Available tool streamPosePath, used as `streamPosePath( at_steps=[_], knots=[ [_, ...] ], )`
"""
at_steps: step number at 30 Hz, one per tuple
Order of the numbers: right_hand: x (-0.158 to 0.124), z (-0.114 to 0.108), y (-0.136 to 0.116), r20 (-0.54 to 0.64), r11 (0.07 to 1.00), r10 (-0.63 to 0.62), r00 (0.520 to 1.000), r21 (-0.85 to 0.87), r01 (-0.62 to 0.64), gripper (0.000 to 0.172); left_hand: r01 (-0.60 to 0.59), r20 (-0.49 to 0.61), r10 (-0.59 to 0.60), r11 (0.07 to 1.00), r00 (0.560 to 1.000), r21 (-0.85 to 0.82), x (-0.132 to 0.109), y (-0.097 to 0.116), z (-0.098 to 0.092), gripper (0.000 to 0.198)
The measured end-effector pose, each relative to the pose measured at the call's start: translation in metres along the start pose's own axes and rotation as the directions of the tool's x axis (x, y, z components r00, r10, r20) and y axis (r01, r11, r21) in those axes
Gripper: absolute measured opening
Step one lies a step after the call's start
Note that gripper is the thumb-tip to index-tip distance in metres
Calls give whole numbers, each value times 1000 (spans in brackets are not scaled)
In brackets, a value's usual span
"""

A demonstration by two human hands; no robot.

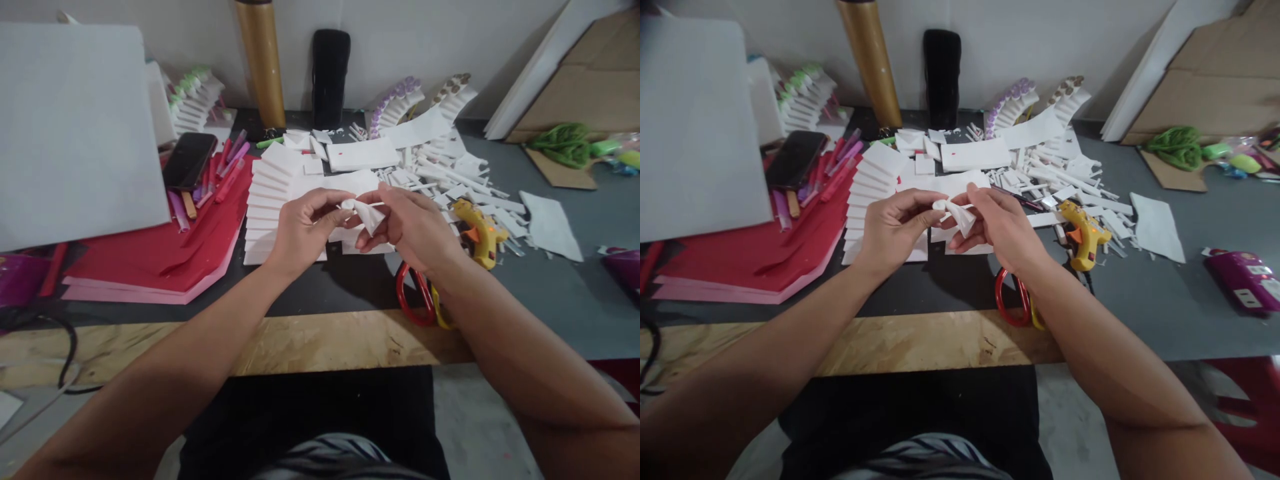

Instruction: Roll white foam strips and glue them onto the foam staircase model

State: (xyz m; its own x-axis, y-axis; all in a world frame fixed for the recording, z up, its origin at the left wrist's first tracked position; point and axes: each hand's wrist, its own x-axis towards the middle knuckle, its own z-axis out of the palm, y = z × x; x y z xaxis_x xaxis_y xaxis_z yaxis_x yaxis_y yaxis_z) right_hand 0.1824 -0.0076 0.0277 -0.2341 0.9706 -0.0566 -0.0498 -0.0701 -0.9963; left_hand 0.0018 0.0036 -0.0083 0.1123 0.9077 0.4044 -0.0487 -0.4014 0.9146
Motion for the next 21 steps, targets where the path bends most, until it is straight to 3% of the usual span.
streamPosePath(
  at_steps=[5,11,17,21],
  knots=[
    [3,-4,1,88,983,109,990,140,-120,35,-75,11,74,991,997,107,0,1,-1,15],
    [-1,0,0,50,994,51,997,93,-55,30,-74,9,74,990,997,121,0,-1,-1,14],
    [-2,1,2,39,990,-68,997,-123,72,32,-10,-27,12,998,1000,60,0,-2,0,16],
    [-4,-1,4,16,881,-187,982,-440,175,31,34,-32,-33,999,999,26,0,-1,2,19]
  ],
)
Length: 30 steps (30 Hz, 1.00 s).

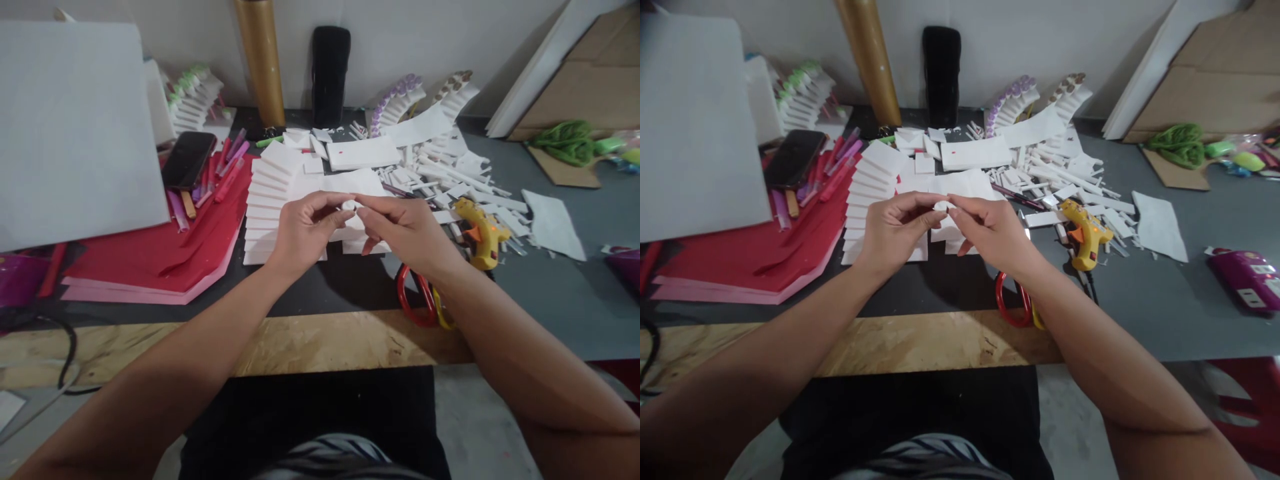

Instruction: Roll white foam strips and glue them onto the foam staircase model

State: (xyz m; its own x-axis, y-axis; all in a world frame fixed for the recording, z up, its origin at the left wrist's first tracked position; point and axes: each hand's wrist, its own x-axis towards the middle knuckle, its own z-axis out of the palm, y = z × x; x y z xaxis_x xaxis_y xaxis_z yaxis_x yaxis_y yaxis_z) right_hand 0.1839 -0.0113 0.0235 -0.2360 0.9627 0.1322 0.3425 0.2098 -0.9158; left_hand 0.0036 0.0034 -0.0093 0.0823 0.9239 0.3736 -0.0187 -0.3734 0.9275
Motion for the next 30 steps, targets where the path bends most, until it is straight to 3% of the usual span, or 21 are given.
streamPosePath(
  at_steps=[4,9,12,15,20,25,30],
  knots=[
    [-3,1,2,-60,932,-218,974,-308,189,25,76,-18,-78,995,997,-66,-2,-1,5,19],
    [-7,6,3,-104,690,-505,857,-646,328,22,112,-66,-121,986,990,-127,-5,-1,13,18],
    [-8,7,4,-72,638,-574,816,-663,391,23,103,-85,-120,978,989,-179,-7,1,15,19],
    [-7,6,5,-56,654,-622,781,-585,479,21,72,-92,-96,968,991,-241,-7,2,15,18],
    [-4,2,7,-9,676,-618,786,-515,526,20,96,-65,-118,958,991,-269,-5,1,10,18],
    [-3,1,8,20,689,-572,820,-531,494,21,75,-6,-77,980,997,-182,-3,3,5,20],
    [-5,3,8,-13,734,-504,863,-534,420,21,59,-33,-64,989,997,-136,-3,2,6,16]
  ],
)
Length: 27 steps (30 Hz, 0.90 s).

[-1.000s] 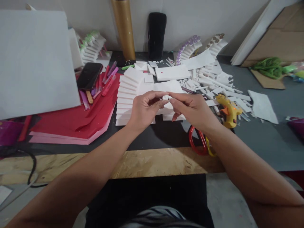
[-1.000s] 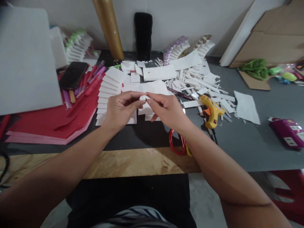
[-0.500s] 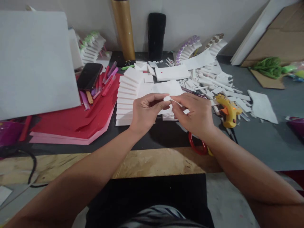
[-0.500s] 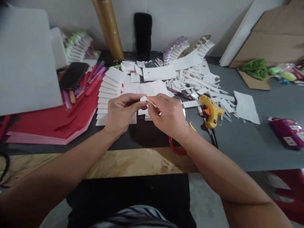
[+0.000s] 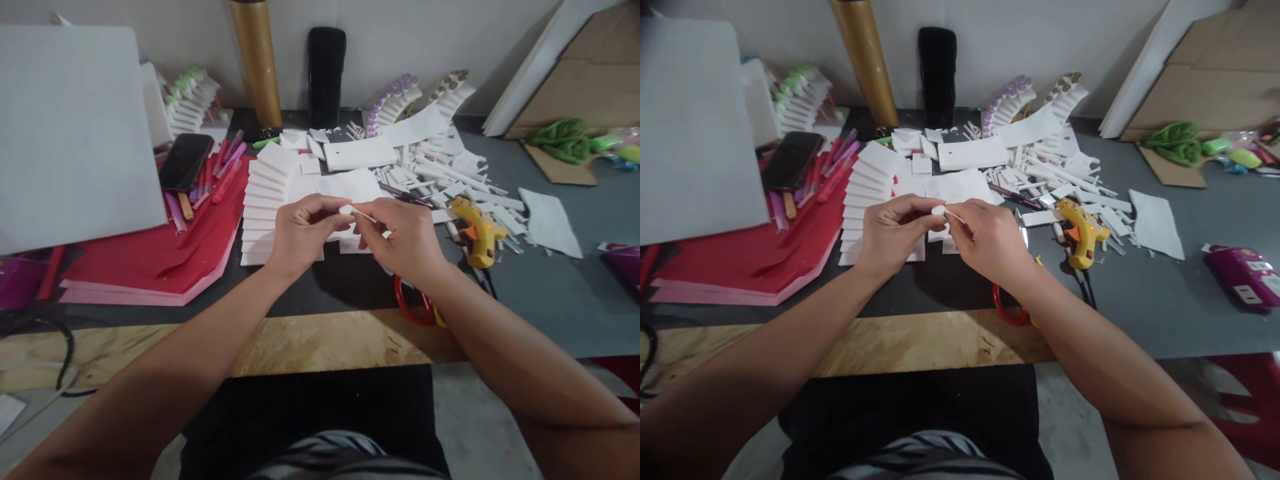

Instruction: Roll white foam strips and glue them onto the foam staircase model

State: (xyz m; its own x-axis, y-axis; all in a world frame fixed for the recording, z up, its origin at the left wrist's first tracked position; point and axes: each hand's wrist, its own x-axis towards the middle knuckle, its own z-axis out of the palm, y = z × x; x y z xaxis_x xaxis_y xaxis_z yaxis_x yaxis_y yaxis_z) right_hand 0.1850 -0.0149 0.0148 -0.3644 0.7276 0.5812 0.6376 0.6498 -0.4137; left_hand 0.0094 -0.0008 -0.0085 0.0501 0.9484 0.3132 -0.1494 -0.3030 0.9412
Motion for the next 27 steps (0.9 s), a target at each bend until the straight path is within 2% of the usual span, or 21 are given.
streamPosePath(
  at_steps=[4,8,10,11,13,15,17,19,21,24,27],
  knots=[
    [-1,0,-2,16,996,80,997,-33,-79,22,1,-9,-1,999,1000,46,0,-1,1,18],
    [-2,1,1,22,998,-25,999,-61,26,25,29,36,-30,999,999,27,1,-1,0,23],
    [-2,1,1,41,998,-36,999,-48,38,26,30,46,-30,999,998,14,2,-1,-1,21],
    [-1,0,0,51,1000,-8,999,-20,9,26,21,47,-22,1000,999,18,3,-1,-2,19],
    [1,-2,-2,102,983,119,988,127,-132,22,-7,49,5,999,999,34,4,0,-3,15],
    [5,-6,-4,208,867,282,936,363,-342,22,-33,57,31,999,998,37,6,0,-5,14],
    [10,-9,-5,320,645,404,857,565,-515,31,-57,65,55,998,996,28,7,-1,-6,15],
    [13,-12,-4,411,432,472,780,664,-611,36,-85,65,83,996,994,40,8,-1,-7,16],
    [14,-13,-3,488,297,482,728,690,-659,32,-106,61,102,992,993,73,8,-1,-7,15],
    [13,-13,-2,532,224,463,709,704,-674,25,-100,61,94,990,994,101,8,-1,-7,18],
    [12,-11,-3,504,251,470,725,711,-657,21,-75,57,69,993,996,97,8,-2,-7,21]
  ],
)
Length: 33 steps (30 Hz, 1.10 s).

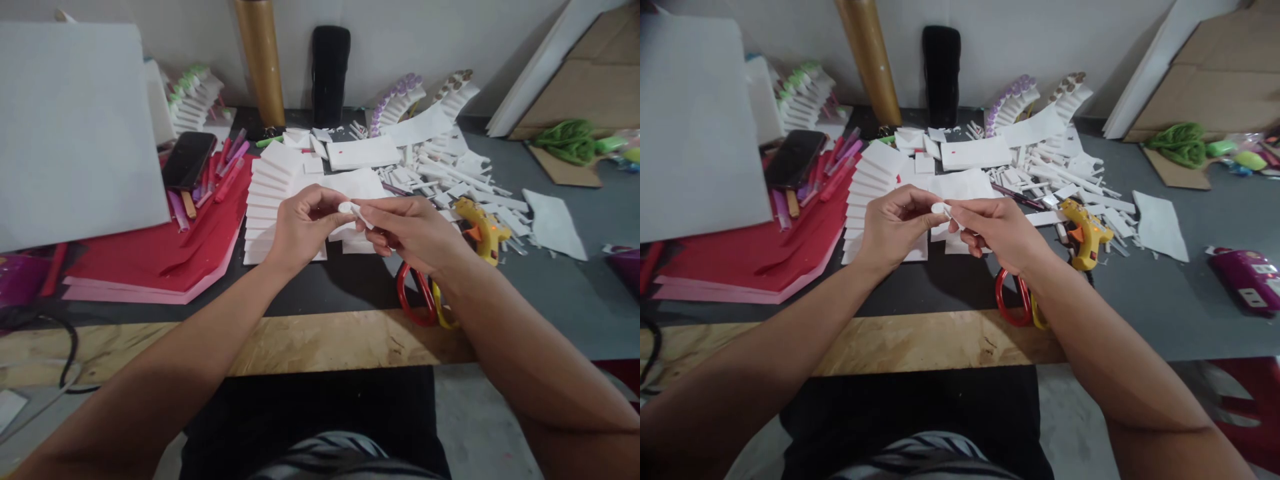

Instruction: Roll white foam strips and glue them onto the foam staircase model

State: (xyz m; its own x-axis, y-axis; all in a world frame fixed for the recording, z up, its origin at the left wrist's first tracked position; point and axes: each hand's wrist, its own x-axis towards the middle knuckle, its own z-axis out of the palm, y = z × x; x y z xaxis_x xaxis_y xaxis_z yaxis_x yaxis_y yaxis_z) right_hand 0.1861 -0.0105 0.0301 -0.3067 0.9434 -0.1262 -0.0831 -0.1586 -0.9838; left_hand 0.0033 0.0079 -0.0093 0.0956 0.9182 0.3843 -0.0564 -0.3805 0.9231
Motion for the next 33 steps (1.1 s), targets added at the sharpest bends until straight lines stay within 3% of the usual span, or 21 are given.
streamPosePath(
  at_steps=[4,7,10,14,18,23,29,33],
  knots=[
    [0,3,0,-32,965,-133,991,-231,122,17,37,-16,-37,999,999,-9,0,-1,0,26],
    [-2,4,0,-33,836,-293,956,-493,239,18,51,-26,-52,999,998,-16,-1,1,1,28],
    [-5,6,2,-39,708,-428,903,-635,308,19,52,-36,-52,999,998,0,-2,3,3,30],
    [-8,5,4,57,559,-530,846,-726,400,18,52,-54,-53,999,997,-15,-4,5,6,36],
    [-8,1,0,197,447,-543,816,-755,480,19,96,-9,-97,992,995,-84,-4,7,8,45],
    [-4,-4,1,286,315,-585,759,-782,538,22,69,30,-66,995,997,-74,-3,5,6,39],
    [-3,-3,6,245,330,-560,791,-810,485,22,25,-8,-25,999,1000,33,-6,5,5,29],
    [-5,0,9,104,480,-501,859,-793,375,17,24,-42,-21,997,999,71,-6,7,5,27]
  ],
)
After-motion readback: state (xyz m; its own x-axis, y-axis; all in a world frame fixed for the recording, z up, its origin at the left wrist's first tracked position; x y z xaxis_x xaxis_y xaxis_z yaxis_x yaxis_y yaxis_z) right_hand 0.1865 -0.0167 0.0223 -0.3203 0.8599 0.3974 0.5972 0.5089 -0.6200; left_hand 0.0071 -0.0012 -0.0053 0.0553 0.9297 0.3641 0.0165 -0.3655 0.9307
